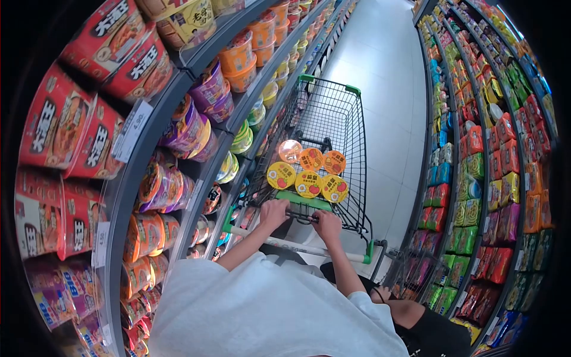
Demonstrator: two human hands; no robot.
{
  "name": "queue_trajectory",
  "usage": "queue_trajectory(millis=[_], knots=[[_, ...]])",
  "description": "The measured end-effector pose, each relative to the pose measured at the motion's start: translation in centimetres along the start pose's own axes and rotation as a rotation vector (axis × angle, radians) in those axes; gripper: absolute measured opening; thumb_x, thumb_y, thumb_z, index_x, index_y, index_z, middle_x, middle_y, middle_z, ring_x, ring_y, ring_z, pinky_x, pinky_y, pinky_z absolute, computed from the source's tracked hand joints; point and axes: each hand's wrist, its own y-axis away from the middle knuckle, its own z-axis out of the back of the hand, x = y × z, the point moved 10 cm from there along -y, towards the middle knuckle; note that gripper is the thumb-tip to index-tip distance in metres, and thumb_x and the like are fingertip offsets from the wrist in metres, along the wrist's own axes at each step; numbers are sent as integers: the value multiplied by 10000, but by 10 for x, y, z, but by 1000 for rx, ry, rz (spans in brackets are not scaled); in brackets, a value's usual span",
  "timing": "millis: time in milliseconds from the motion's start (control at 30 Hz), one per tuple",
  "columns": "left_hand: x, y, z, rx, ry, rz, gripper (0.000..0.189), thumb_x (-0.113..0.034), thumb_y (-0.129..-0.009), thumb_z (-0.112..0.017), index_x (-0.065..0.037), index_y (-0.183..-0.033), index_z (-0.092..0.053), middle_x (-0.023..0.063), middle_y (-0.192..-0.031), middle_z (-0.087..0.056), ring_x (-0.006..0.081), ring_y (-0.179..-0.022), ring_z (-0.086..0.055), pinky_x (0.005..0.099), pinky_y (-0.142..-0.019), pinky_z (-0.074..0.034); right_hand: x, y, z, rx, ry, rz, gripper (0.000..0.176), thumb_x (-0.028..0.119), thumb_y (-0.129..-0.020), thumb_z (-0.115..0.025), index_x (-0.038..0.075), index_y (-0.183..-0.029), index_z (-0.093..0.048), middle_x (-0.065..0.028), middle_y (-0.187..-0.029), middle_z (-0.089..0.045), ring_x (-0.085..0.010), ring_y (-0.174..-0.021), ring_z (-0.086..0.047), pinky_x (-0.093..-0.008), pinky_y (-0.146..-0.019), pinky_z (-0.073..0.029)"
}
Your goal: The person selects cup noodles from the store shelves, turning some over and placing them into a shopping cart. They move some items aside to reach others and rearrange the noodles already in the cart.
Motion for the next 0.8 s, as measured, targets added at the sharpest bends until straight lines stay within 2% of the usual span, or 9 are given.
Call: queue_trajectory(millis=[400, 567, 667, 800], knots=[[-5, -81, 3, -3, 57, -24, 368, -190, -626, -890, -127, -895, -648, 66, -840, -679, 277, -836, -691, 423, -727, -532, -31, -70, 27, -15, -9, -11, 242, 410, -829, -783, 178, -893, -755, -26, -876, -707, -252, -839, -701, -419, -678, -535], [-8, -120, 7, -11, 69, -19, 308, -161, -665, -848, -121, -898, -651, 68, -852, -685, 282, -849, -694, 427, -733, -534, -44, -104, 41, -41, -18, 24, 243, 422, -840, -767, 183, -882, -754, -23, -869, -696, -261, -822, -703, -417, -668, -533], [-9, -147, 5, 13, 59, -10, 260, -155, -695, -816, -121, -901, -659, 68, -862, -691, 282, -852, -697, 429, -743, -541, -54, -127, 49, 33, 17, -29, 203, 361, -840, -775, 173, -912, -750, -25, -865, -709, -261, -834, -699, -411, -680, -534], [-11, -177, -2, 31, 27, 7, 208, -158, -726, -780, -119, -898, -670, 73, -867, -695, 280, -859, -702, 430, -755, -548, -60, -151, 70, 8, 11, -5, 178, 346, -844, -769, 185, -918, -756, -17, -865, -709, -257, -825, -701, -406, -671, -535]])
